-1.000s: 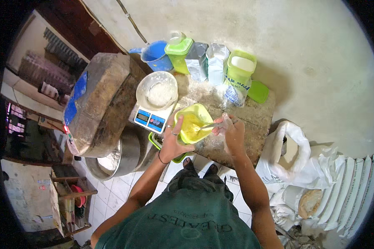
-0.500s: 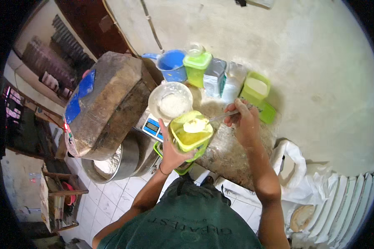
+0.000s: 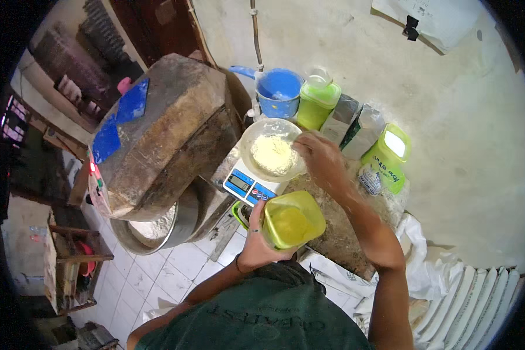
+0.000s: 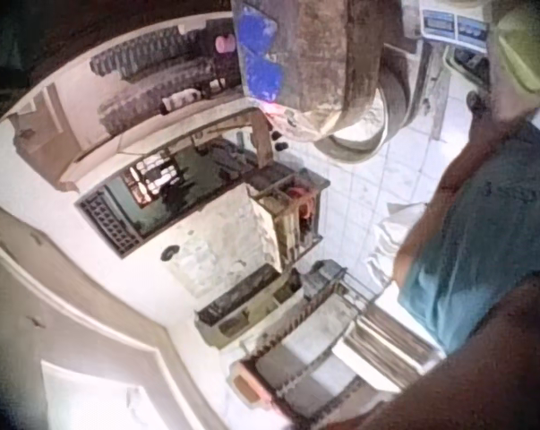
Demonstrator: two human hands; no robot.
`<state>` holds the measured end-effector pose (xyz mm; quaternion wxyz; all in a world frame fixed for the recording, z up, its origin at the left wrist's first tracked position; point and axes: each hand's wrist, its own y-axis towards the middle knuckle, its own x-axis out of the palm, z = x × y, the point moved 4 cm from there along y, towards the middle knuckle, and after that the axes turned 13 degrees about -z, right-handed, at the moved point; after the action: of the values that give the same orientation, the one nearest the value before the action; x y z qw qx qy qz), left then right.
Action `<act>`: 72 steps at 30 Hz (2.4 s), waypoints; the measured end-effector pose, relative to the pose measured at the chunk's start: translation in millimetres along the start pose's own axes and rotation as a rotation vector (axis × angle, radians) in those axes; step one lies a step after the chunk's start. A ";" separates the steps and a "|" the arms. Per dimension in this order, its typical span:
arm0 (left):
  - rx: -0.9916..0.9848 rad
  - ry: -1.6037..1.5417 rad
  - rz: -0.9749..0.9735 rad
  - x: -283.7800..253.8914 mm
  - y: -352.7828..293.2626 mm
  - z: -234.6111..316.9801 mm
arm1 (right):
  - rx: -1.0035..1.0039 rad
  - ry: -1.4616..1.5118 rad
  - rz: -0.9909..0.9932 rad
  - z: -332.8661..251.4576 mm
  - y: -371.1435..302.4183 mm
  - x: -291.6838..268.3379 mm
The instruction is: The person measures and combines various powders including flour, salt, and other ingredients into a container using a spoon and a digital scale. The person then pours the mixed ingredients into a larger industrial dough mixer.
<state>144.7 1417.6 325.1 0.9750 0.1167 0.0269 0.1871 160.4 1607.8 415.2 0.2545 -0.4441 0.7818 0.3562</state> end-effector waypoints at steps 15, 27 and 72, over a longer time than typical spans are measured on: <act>0.458 0.645 -0.471 61.0 58.1 4.8 | 0.410 0.286 0.227 5.4 -175.9 -43.4; 0.328 0.580 -0.398 79.8 60.7 -12.4 | 0.654 1.007 0.484 58.5 -204.5 -29.2; 0.316 0.542 -0.494 61.6 77.0 5.3 | 0.304 0.125 0.062 11.9 -140.3 -40.8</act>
<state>174.8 1508.8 348.0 0.9181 0.2018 0.3391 -0.0355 303.7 1588.7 390.6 0.2583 -0.3974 0.8544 0.2131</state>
